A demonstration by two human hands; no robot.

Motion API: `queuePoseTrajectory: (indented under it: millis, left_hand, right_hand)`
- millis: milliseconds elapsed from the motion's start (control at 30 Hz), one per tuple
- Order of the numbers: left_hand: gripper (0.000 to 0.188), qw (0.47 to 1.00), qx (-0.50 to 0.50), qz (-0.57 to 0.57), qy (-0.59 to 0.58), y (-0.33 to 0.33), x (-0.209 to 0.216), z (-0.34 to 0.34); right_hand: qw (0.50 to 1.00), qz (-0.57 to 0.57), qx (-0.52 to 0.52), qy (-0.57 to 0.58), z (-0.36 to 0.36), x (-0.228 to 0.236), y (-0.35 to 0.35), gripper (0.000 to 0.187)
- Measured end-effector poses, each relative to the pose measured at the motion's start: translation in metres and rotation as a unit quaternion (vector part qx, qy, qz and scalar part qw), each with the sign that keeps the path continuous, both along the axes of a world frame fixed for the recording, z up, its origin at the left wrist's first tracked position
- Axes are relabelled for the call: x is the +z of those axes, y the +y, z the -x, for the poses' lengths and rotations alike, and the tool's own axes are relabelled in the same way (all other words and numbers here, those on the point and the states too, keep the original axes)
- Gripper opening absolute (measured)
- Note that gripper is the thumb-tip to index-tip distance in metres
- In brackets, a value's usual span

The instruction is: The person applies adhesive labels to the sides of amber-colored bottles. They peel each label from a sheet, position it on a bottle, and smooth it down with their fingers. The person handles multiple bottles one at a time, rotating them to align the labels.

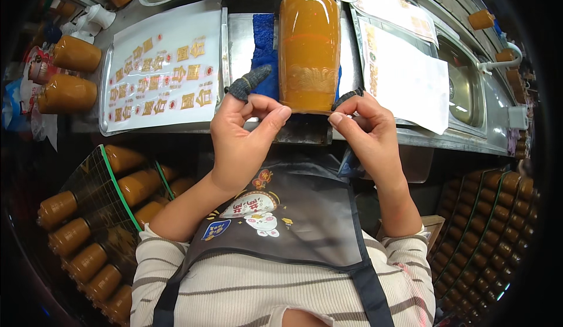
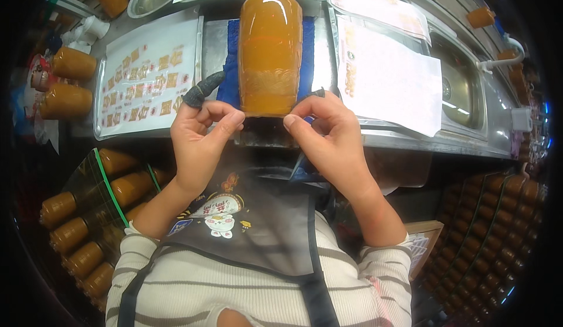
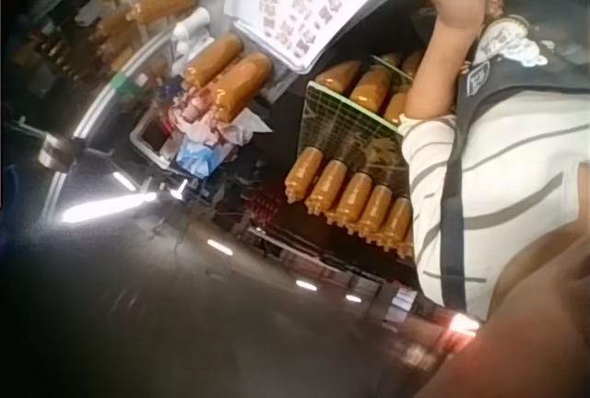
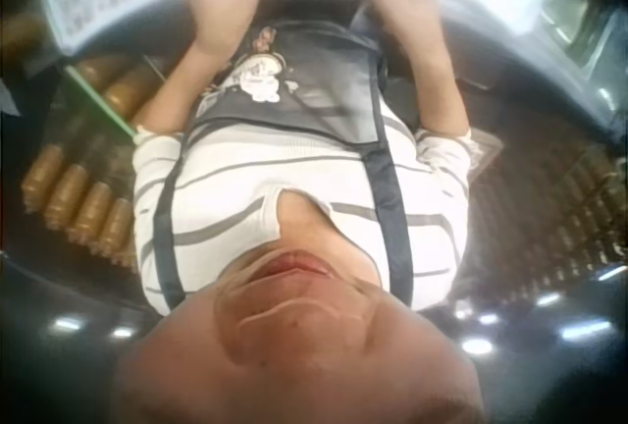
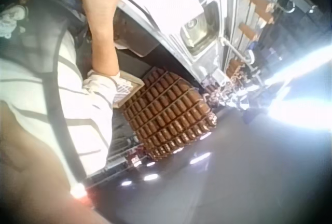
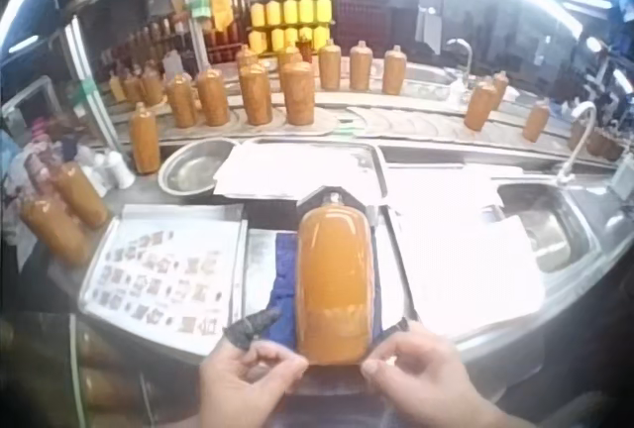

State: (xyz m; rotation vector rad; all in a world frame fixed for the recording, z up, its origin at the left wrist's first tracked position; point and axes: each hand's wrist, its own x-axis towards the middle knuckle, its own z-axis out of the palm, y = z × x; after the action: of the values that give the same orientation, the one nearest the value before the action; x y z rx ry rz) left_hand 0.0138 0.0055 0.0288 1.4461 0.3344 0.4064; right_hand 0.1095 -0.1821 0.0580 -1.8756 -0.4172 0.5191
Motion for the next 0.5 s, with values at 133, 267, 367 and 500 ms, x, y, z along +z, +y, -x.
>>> queuePoseTrajectory:
  millis: [133, 267, 367, 500]
  left_hand:
    - [0.046, 0.999, 0.001, -0.046, 0.005, 0.000, -0.004, -0.006]
    - [0.025, 0.998, 0.006, -0.057, 0.004, 0.002, -0.006, -0.010]
    - [0.055, 0.998, -0.011, -0.057, 0.025, 0.008, -0.010, -0.006]
    - [0.044, 0.996, 0.017, -0.085, -0.001, 0.014, -0.020, -0.006]
  right_hand:
    - [0.999, -0.016, -0.025, 0.038, -0.003, -0.005, -0.003, 0.011]
    - [0.998, -0.025, -0.027, 0.046, -0.004, -0.006, -0.004, 0.011]
    - [0.997, -0.037, -0.034, 0.065, -0.003, -0.005, -0.004, 0.011]
    - [0.995, -0.040, -0.043, 0.079, -0.002, -0.004, -0.003, 0.011]
